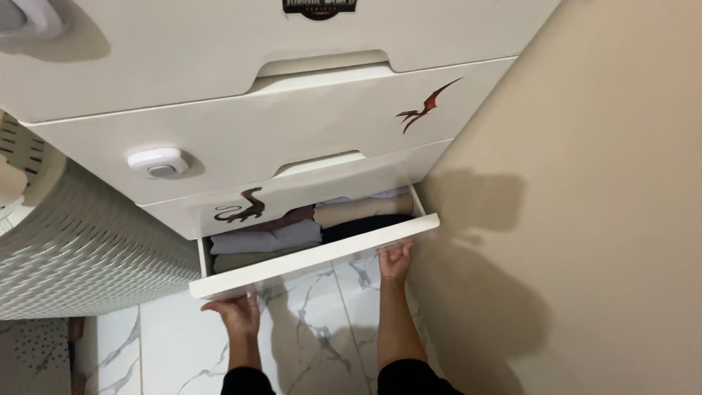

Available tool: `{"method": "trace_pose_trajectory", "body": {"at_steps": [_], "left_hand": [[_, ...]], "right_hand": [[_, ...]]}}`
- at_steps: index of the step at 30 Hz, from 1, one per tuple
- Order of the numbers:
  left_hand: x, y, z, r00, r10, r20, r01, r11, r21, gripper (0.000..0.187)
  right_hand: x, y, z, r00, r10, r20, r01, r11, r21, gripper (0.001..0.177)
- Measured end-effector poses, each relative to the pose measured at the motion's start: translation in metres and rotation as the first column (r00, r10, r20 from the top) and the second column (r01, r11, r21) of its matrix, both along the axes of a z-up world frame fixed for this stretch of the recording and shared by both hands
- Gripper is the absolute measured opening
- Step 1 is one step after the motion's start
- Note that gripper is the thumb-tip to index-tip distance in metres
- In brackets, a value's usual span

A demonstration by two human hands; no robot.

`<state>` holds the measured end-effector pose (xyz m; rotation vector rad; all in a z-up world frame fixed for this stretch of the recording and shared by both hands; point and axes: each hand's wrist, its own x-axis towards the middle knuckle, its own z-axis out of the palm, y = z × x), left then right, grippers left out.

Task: The person opens multiple drawers of a white dresser, removes folded clothes, and places them on top of the dresser. They then open other drawers, take out additional folded garments, and place them on the dresser. The person continues to open drawers, remove clothes, and place them on the dresser, organizing the contents.

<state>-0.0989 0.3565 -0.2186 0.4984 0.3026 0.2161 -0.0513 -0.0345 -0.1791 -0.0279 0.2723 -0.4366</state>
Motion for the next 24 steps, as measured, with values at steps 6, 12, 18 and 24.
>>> {"method": "trace_pose_trajectory", "body": {"at_steps": [6, 12, 18, 24], "left_hand": [[0.018, -0.018, -0.012, 0.982, 0.183, 0.055, -0.168, 0.965, -0.203, 0.11], [0.027, -0.019, -0.007, 0.974, 0.224, 0.014, -0.211, 0.935, -0.284, 0.103], [0.024, -0.013, -0.004, 0.978, 0.199, 0.065, -0.172, 0.94, -0.295, 0.102], [0.017, -0.013, 0.005, 0.972, 0.217, -0.089, -0.233, 0.94, -0.248, 0.093]], "right_hand": [[-0.007, -0.001, -0.002, 0.995, -0.008, 0.097, 0.009, 1.0, -0.003, 0.037], [-0.002, 0.011, -0.007, 0.996, 0.042, -0.082, -0.046, 0.997, -0.054, 0.063], [-0.01, 0.015, -0.01, 0.996, 0.046, 0.08, -0.045, 0.999, -0.023, 0.052], [-0.015, 0.009, -0.013, 1.0, 0.019, 0.0, -0.019, 0.999, 0.046, 0.062]]}}
